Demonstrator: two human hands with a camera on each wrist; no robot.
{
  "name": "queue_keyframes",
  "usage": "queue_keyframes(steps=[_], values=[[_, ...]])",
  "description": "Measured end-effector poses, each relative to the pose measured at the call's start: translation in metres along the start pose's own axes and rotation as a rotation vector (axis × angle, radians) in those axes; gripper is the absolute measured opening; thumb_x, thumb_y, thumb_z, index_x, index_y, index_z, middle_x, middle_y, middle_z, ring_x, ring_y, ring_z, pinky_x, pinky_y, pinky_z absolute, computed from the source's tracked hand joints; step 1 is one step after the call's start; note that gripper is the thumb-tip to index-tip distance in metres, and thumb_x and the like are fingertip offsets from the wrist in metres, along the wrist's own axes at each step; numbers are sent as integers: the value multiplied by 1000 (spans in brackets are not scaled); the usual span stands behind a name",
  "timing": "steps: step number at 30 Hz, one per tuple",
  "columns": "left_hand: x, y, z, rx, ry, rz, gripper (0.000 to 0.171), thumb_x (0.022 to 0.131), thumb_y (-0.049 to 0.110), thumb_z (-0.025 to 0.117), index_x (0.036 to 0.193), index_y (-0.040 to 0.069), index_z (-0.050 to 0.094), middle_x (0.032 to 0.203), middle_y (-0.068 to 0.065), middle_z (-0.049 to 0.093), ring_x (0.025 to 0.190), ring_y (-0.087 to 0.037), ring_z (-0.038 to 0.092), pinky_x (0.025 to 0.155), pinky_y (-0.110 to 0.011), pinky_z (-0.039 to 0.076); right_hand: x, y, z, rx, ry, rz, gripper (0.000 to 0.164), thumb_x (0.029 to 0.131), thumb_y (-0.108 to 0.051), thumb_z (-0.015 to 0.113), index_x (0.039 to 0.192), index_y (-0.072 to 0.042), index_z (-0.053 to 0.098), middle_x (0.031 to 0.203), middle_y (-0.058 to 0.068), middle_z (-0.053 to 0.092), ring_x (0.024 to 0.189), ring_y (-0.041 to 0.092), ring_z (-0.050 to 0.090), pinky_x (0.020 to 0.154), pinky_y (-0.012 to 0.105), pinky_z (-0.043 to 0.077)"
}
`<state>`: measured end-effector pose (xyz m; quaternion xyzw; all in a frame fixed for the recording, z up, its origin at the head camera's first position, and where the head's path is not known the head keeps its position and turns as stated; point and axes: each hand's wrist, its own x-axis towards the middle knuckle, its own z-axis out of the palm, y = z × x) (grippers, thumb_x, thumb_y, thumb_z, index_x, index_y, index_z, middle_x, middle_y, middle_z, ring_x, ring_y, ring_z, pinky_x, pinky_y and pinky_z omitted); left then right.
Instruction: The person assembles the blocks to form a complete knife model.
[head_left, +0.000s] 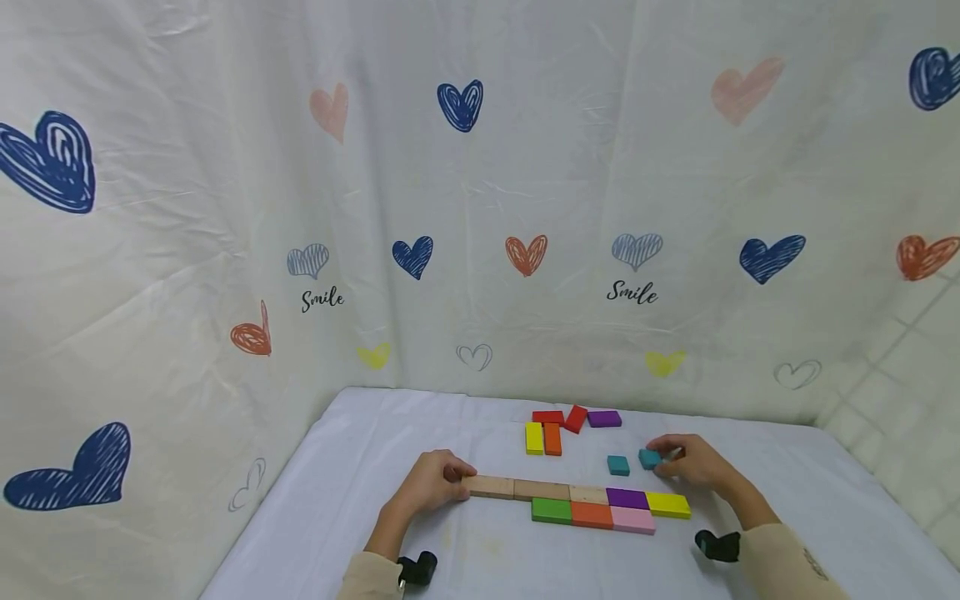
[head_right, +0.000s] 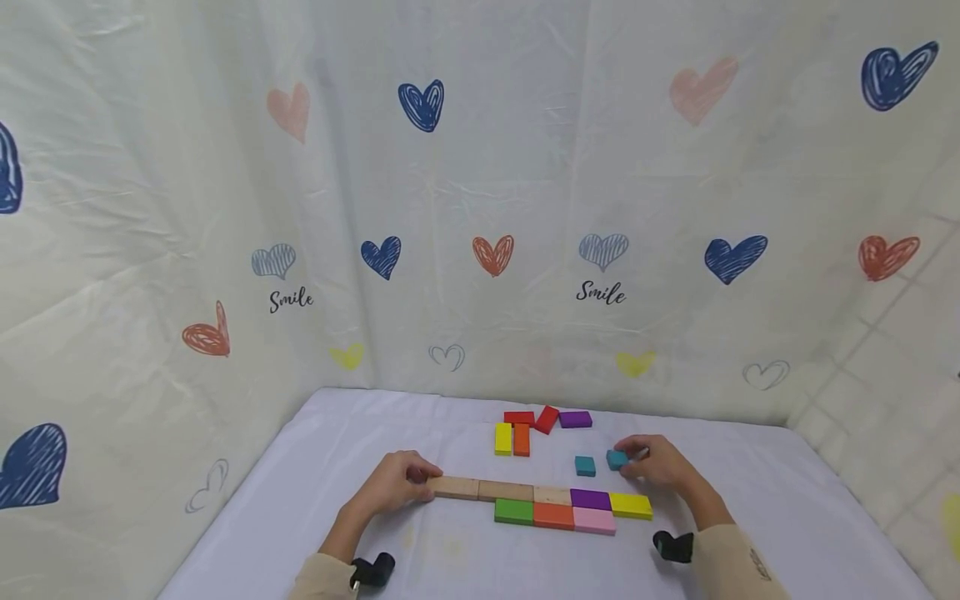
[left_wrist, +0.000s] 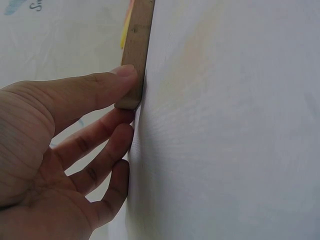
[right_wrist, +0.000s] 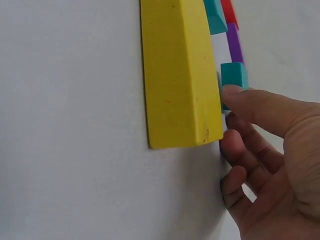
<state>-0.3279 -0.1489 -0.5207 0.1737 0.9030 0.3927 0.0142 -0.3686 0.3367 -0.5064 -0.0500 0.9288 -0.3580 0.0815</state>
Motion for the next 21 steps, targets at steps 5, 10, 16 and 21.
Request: queue_keyframes(steps=[5,10,16,21], values=[[0,0,0,14,-2,-5,29,77,7,86,104,19,82,92,2,69,81,-10,55,68,-26,45,-4,1,-2,16,10,-12,44,88,-17,79,128,-4,66,122,20,66,101,26,59,81,38,57],[0,0,0,15,5,-3,29,77,7,87,103,18,82,92,1,69,81,-13,56,68,-25,45,-10,1,-2,56,17,10,45,89,-16,77,130,-5,64,121,20,67,95,24,62,78,38,58],[1,0,1,17,8,-5,29,77,6,86,104,17,82,93,0,70,82,-13,57,68,-25,45,-19,-7,-6,55,11,19,44,89,-15,76,130,-4,64,113,17,69,84,21,62,72,35,58],[0,0,1,14,7,-1,29,77,6,86,104,17,82,92,-1,70,81,-12,56,67,-26,45,-29,-10,-10,38,7,-25,44,89,-17,78,129,-4,65,111,15,70,83,21,62,69,34,58]])
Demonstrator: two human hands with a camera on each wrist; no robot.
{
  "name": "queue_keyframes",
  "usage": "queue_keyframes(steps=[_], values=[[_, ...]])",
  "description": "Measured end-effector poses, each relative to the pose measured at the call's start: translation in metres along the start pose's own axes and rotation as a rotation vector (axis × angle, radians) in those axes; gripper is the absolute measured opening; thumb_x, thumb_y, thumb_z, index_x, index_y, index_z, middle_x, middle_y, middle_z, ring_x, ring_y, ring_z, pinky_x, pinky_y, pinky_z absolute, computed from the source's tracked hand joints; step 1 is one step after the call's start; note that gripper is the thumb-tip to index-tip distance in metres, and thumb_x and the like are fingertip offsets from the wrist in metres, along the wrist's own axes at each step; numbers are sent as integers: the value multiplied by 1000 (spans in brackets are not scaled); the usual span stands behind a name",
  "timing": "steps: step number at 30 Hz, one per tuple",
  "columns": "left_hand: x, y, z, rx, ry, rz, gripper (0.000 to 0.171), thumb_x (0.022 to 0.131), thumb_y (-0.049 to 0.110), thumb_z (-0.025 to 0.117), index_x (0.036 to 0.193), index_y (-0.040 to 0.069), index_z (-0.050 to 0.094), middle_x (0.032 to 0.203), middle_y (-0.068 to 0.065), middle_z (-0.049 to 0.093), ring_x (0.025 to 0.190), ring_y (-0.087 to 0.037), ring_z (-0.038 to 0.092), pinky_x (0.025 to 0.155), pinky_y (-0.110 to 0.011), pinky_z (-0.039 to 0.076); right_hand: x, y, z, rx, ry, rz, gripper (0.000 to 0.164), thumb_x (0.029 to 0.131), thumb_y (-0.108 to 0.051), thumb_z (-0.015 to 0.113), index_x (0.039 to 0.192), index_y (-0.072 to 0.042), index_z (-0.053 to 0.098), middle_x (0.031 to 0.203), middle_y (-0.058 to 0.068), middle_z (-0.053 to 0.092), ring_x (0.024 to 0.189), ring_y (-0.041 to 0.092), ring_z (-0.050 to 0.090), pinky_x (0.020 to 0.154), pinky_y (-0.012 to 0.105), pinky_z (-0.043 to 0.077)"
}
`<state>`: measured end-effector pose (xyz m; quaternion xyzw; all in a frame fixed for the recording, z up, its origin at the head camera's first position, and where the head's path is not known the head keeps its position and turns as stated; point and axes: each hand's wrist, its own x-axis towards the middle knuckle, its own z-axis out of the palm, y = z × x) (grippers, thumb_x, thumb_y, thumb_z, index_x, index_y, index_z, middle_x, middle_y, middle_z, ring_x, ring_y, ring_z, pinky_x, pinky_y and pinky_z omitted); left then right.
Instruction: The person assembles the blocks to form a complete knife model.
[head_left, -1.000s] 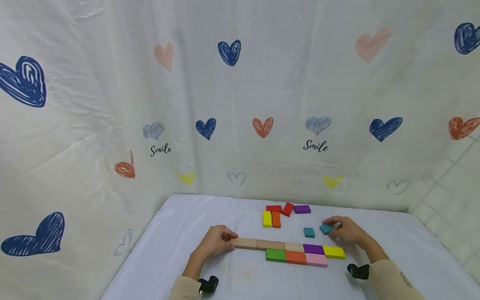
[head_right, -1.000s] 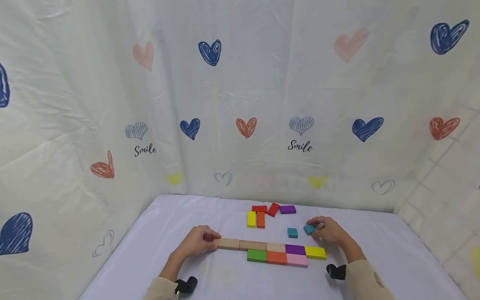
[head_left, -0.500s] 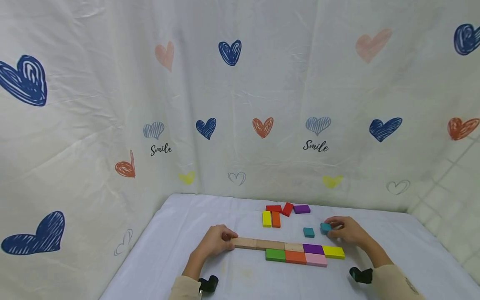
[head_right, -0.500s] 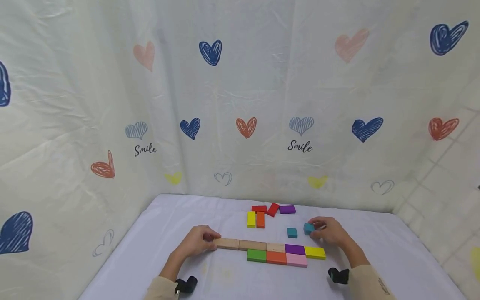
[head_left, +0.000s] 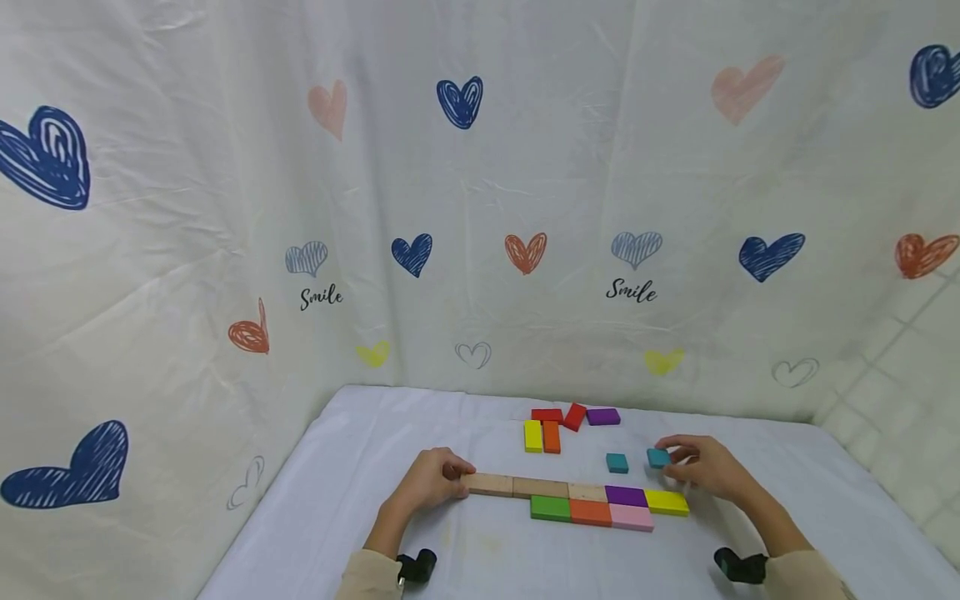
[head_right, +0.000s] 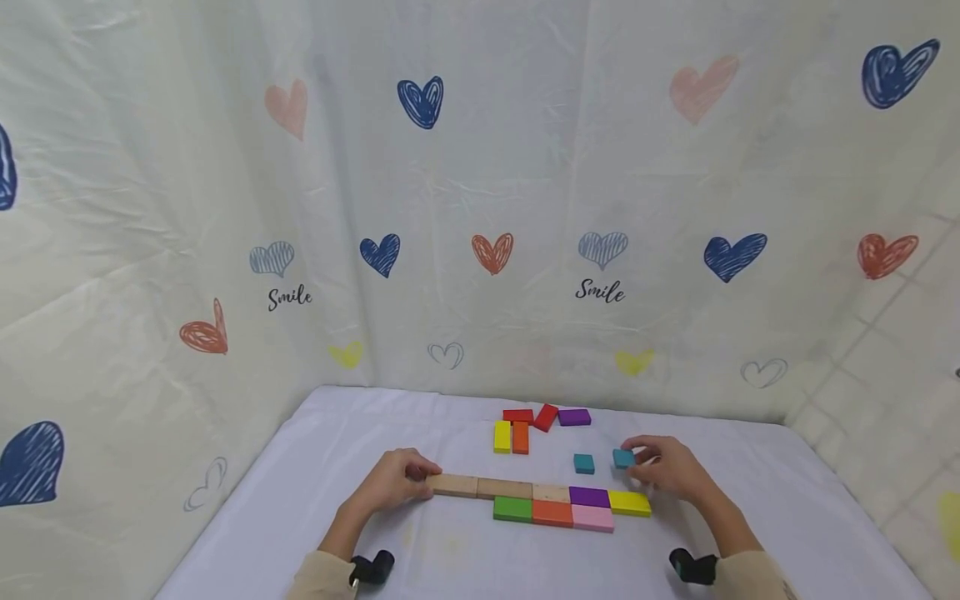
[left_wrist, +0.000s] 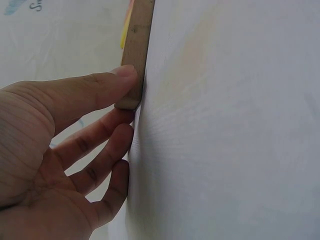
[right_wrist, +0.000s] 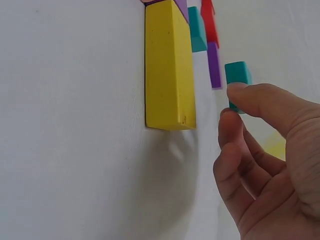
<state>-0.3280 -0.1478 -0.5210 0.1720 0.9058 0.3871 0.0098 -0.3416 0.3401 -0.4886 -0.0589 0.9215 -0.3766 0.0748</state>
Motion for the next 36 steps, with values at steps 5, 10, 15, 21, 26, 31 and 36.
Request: queue_keyframes(steps=[5,10,15,21,26,31,36], values=[[0,1,-1,-1,-1,0,29,77,6,86,104,17,82,92,0,69,80,-11,55,67,-25,45,-10,-2,-2,-19,9,-22,43,89,-20,79,128,-5,66,110,14,72,82,21,61,66,33,56],[0,2,-1,-1,3,6,29,77,6,86,103,18,82,91,2,69,79,-9,55,67,-25,45,-23,-3,-2,-12,22,-11,44,88,-21,79,128,-6,67,109,12,72,81,21,60,66,32,55],[0,1,-1,1,2,9,29,77,6,86,103,18,82,91,3,69,79,-9,55,67,-25,45,-35,-3,1,-6,30,7,47,87,-23,80,129,-6,67,106,10,72,77,21,59,63,30,54],[1,1,-1,5,-8,-13,29,78,8,86,104,19,82,92,4,69,80,-9,55,68,-25,46,-47,-2,6,6,34,38,48,86,-24,82,128,-7,68,102,7,72,75,20,59,63,28,53],[1,0,0,6,-7,-12,29,78,7,86,104,18,82,93,2,70,81,-11,56,68,-25,46,-55,0,13,-5,30,34,47,86,-24,82,127,-7,68,101,6,72,75,18,57,62,26,51],[0,1,0,4,-5,0,29,77,6,86,104,17,82,93,0,70,82,-11,57,68,-26,46,-60,4,21,4,17,50,46,85,-25,83,125,-8,70,99,5,71,74,17,56,61,26,50],[0,1,1,7,-4,-3,29,77,6,86,104,17,82,93,-1,70,81,-11,57,68,-26,46,-63,6,27,14,1,50,45,84,-23,83,123,-6,70,99,5,71,76,18,57,62,26,51]])
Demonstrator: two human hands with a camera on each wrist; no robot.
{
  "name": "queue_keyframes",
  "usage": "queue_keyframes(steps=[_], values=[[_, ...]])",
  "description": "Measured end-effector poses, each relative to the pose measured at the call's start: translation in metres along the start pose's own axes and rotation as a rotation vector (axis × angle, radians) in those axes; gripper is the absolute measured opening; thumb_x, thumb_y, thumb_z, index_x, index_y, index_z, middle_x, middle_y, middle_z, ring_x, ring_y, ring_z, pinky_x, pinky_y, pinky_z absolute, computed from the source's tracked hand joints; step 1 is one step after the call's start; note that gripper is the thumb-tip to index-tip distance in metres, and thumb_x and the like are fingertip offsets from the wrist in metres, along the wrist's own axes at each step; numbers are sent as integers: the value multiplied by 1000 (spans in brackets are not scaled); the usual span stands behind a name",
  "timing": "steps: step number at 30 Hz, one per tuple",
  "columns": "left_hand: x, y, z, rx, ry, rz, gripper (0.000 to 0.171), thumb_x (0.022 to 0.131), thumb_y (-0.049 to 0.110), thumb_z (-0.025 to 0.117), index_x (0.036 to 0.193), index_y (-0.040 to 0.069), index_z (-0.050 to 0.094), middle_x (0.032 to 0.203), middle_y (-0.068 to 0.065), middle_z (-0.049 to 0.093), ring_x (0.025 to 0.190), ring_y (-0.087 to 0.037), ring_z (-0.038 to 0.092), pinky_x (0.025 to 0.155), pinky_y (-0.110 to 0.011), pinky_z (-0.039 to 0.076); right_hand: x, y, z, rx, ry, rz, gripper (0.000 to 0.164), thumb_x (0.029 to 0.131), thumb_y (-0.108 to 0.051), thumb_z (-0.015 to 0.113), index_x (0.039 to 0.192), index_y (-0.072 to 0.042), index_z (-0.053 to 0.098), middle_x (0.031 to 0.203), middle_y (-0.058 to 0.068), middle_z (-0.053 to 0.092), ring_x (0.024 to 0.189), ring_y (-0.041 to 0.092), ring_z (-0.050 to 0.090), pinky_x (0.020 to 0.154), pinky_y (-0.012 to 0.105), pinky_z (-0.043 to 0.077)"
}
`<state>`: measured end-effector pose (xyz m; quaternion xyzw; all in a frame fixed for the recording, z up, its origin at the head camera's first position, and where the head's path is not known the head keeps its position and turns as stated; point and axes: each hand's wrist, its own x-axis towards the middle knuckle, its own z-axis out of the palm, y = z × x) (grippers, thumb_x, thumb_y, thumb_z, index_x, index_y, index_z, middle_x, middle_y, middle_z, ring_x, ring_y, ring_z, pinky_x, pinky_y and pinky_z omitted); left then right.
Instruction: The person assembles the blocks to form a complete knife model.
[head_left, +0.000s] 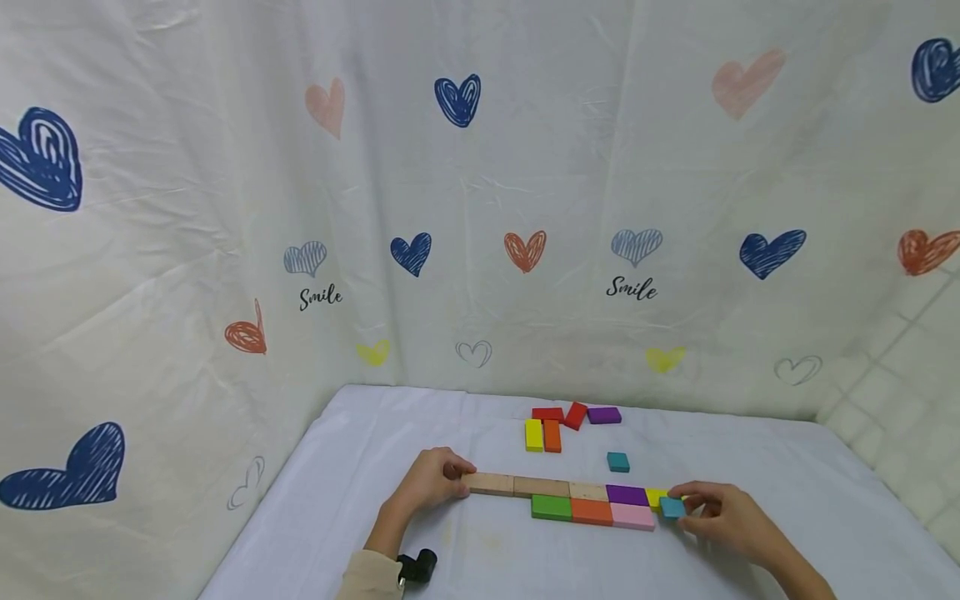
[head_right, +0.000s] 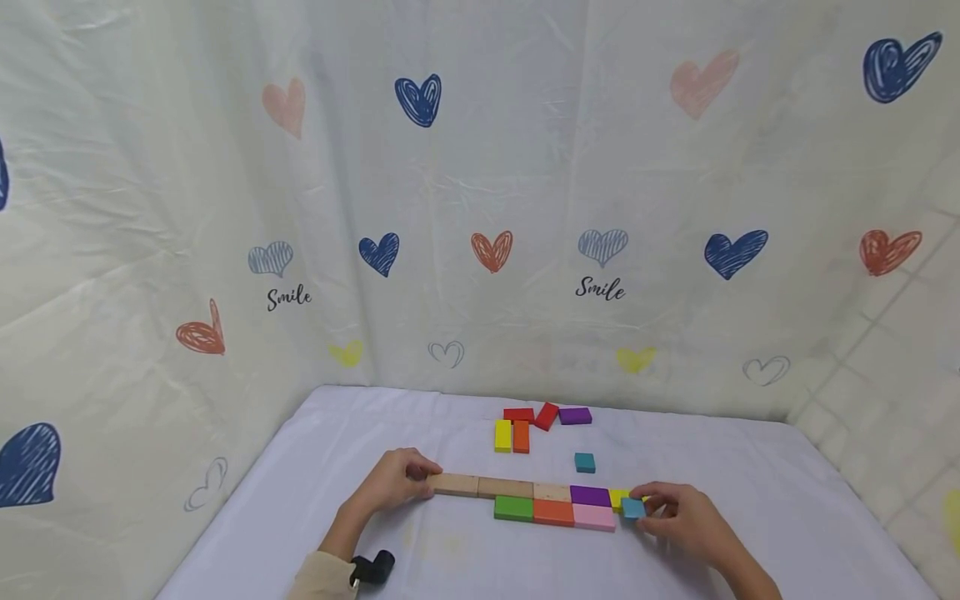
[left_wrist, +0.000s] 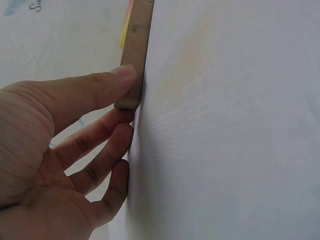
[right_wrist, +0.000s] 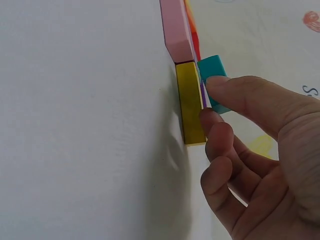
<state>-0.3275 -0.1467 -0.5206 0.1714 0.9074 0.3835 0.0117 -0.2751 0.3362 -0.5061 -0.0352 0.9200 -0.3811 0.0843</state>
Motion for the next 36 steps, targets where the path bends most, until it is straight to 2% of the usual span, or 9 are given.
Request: queue_keyframes(steps=[5,11,16,27,36], values=[[0,0,0,1,1,0,30,77,6,86,104,17,82,93,0,69,81,-11,56,67,-26,46,-1,-2,4,-5,2,29,44,81,-23,85,121,-7,72,98,4,70,78,19,57,63,27,52],[0,-2,0,-3,0,-8,29,78,7,86,104,18,82,93,2,69,81,-10,56,68,-26,46,-5,-6,4,-35,-22,2,43,82,-23,85,120,-9,72,97,3,69,80,19,57,63,26,51],[1,-2,0,3,2,-6,29,78,8,86,104,19,82,92,3,69,80,-8,56,68,-24,46,-5,-8,6,-57,-28,11,41,82,-22,85,120,-10,73,93,2,66,79,18,55,63,26,50],[1,-2,1,3,-5,0,29,78,7,86,104,18,82,93,3,70,82,-10,58,69,-24,47,-5,0,4,-46,-118,-68,44,85,-27,83,122,-6,71,87,2,62,75,17,54,60,25,50],[2,-3,1,10,-3,0,28,79,9,85,105,19,82,93,5,69,83,-9,58,69,-25,47,-6,-3,3,-26,-137,-100,41,87,-22,81,122,-4,70,86,2,60,71,13,52,59,24,49]])
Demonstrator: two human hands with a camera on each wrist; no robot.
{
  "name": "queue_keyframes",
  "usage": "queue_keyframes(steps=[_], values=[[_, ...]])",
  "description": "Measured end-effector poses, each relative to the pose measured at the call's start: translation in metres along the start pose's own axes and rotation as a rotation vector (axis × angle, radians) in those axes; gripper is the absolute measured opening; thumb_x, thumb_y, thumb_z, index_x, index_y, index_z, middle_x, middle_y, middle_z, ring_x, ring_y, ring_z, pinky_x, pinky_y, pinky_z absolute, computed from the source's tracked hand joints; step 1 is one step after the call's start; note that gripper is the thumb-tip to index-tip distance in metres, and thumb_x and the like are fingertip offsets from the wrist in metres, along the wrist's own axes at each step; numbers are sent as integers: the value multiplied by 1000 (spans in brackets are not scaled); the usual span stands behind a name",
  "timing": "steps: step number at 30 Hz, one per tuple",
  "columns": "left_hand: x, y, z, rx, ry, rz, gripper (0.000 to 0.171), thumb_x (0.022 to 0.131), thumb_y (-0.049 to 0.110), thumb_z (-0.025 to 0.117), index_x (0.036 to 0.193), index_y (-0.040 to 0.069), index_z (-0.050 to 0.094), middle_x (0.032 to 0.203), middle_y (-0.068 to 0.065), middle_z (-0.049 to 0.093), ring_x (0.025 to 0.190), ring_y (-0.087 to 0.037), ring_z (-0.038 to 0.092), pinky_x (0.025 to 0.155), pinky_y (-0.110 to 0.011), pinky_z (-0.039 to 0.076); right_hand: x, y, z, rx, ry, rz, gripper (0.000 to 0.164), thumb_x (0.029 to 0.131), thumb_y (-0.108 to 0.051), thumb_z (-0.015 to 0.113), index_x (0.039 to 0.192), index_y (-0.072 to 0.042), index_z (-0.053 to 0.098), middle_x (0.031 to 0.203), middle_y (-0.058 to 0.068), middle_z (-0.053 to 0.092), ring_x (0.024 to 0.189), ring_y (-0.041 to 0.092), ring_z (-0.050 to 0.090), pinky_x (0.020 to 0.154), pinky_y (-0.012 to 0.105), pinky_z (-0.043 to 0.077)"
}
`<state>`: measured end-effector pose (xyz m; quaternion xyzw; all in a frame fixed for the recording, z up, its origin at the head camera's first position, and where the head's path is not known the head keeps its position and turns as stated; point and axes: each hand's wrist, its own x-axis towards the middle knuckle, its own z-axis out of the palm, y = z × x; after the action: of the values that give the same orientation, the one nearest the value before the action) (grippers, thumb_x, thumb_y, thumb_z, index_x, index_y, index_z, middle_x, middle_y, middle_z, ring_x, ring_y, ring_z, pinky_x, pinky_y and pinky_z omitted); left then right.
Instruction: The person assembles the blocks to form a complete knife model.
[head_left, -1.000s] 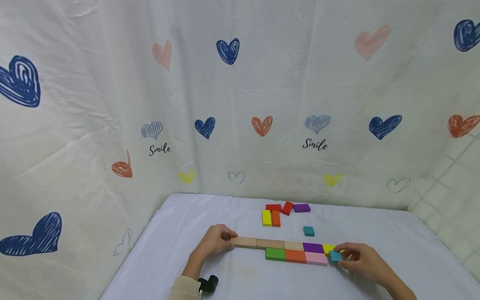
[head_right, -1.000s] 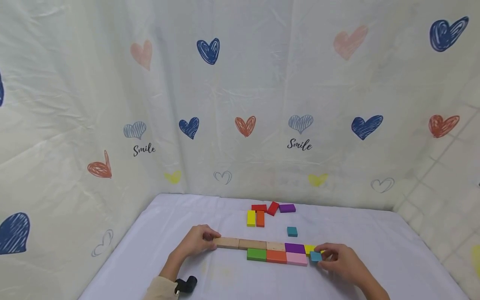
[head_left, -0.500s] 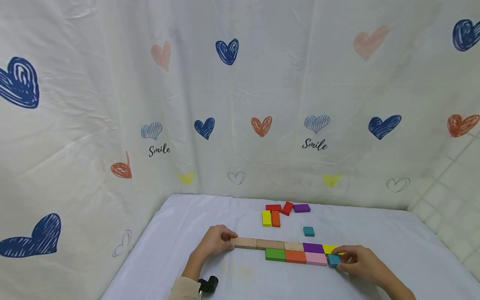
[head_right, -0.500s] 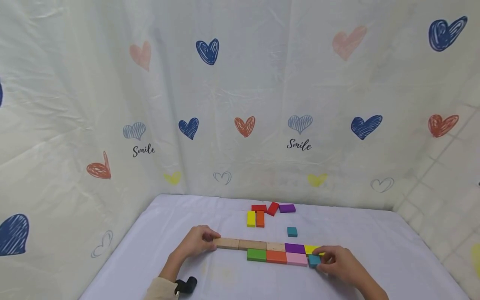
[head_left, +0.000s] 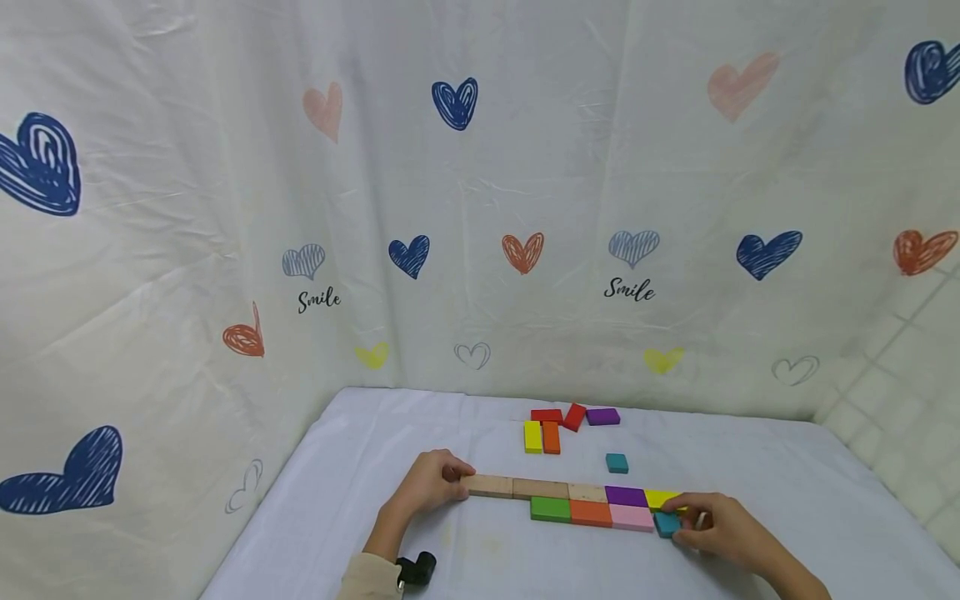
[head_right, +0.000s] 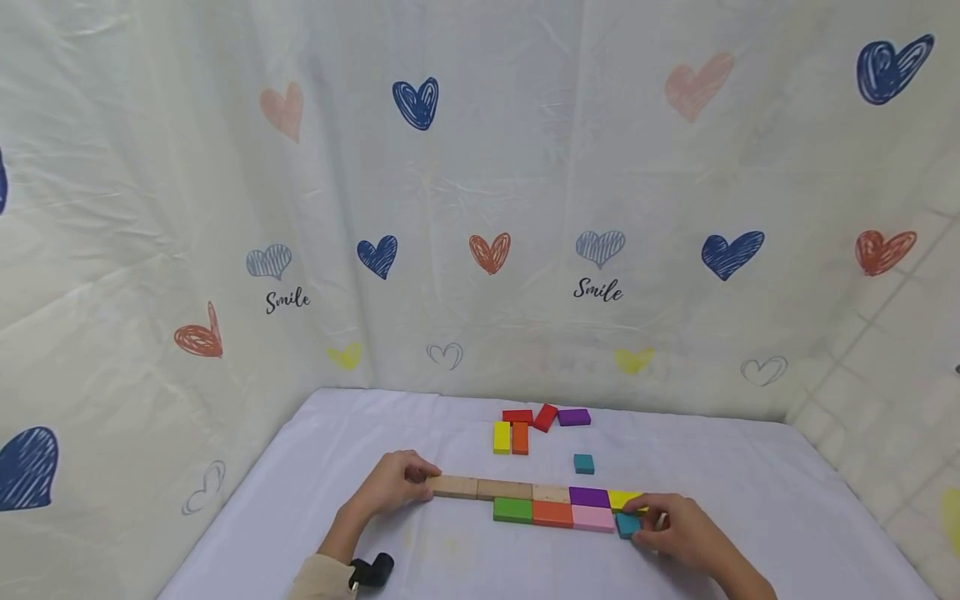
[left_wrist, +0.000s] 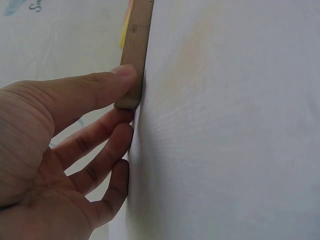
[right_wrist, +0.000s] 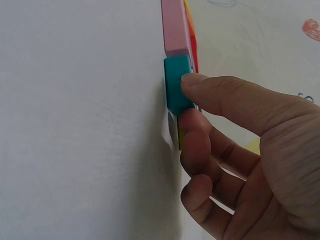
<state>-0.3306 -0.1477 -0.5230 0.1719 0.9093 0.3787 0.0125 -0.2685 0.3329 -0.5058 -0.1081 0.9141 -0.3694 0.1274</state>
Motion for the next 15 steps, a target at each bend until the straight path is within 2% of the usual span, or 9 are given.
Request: queue_keyframes(steps=[8,15], values=[[-1,1,0,-2,-2,-7,28,79,8,85,105,19,82,93,4,70,84,-12,59,70,-25,47,0,1,-1,-28,15,-22,27,89,-18,78,113,-7,73,86,1,60,72,11,50,60,23,46],[-2,2,-1,-10,1,-7,28,79,8,85,104,18,82,93,3,70,83,-12,59,70,-26,47,1,-2,2,-37,49,-35,22,89,-16,77,110,-8,73,86,2,62,69,10,51,58,24,46]])
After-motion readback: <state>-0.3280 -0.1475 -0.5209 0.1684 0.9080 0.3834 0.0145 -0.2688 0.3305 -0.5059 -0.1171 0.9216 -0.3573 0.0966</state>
